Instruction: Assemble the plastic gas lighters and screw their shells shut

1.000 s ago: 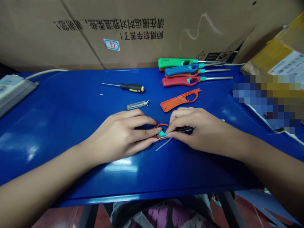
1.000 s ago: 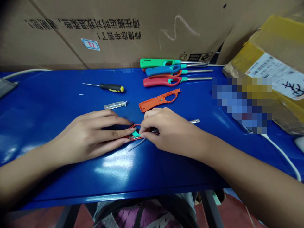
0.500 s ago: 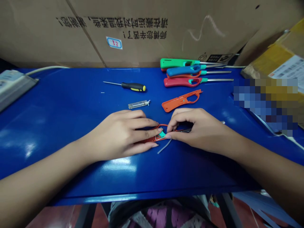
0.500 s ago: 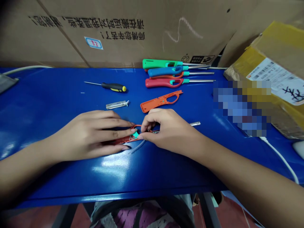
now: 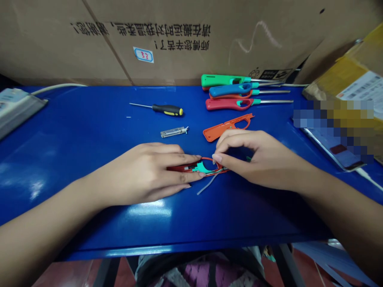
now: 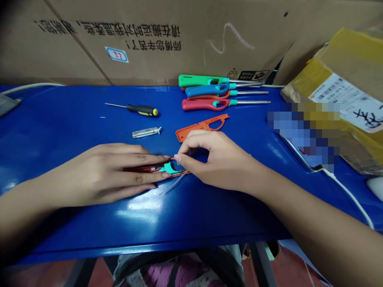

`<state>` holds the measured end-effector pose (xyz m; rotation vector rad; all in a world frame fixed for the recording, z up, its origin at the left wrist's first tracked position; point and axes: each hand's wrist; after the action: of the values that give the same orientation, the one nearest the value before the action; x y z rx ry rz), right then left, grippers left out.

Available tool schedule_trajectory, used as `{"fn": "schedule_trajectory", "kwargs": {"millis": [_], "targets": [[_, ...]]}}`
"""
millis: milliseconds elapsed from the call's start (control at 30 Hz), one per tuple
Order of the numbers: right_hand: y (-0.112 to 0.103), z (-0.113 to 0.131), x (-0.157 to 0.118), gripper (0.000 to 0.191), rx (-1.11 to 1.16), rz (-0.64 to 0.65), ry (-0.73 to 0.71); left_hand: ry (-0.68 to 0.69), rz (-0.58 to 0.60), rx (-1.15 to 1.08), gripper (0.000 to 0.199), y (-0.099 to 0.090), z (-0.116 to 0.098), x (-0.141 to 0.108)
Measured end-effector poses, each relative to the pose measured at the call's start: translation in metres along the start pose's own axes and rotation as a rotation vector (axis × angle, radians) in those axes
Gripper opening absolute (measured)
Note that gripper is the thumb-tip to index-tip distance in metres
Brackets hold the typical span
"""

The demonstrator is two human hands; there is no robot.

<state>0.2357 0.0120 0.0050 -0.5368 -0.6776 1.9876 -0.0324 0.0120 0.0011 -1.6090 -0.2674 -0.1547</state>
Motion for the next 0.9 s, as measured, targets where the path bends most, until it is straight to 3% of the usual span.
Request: {"fn": "schedule_trajectory", "kwargs": {"millis": [133, 400, 700, 900], "targets": [[-0.010, -0.001, -0.003, 0.004, -0.122, 0.069, -0.119, 0.004, -0.013, 0.023, 0.032, 0.003, 0.000, 0.001], [-0.007, -0.008, -0.002, 0.008, -0.280, 0.170, -0.253, -0.002, -0.001, 0.020, 0.031, 0.005, 0.000, 0.002], [-0.008, -0.010, -0.001, 0.001, -0.291, 0.148, -0.201, -0.024, -0.060, -0.062, 0.030, 0.010, 0.001, 0.002], [-0.002, -0.010, 0.002, 0.006, -0.261, 0.119, -0.192, -0.040, -0.092, -0.124, 0.028, 0.012, 0.001, 0.002]]}}
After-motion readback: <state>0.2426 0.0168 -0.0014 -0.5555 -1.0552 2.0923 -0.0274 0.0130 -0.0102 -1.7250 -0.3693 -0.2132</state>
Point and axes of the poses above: each hand's wrist, its own x-axis towards the middle knuckle, its own y-axis out of the palm, z = x × y, and after that the axes turned 11 degrees about y, right-handed
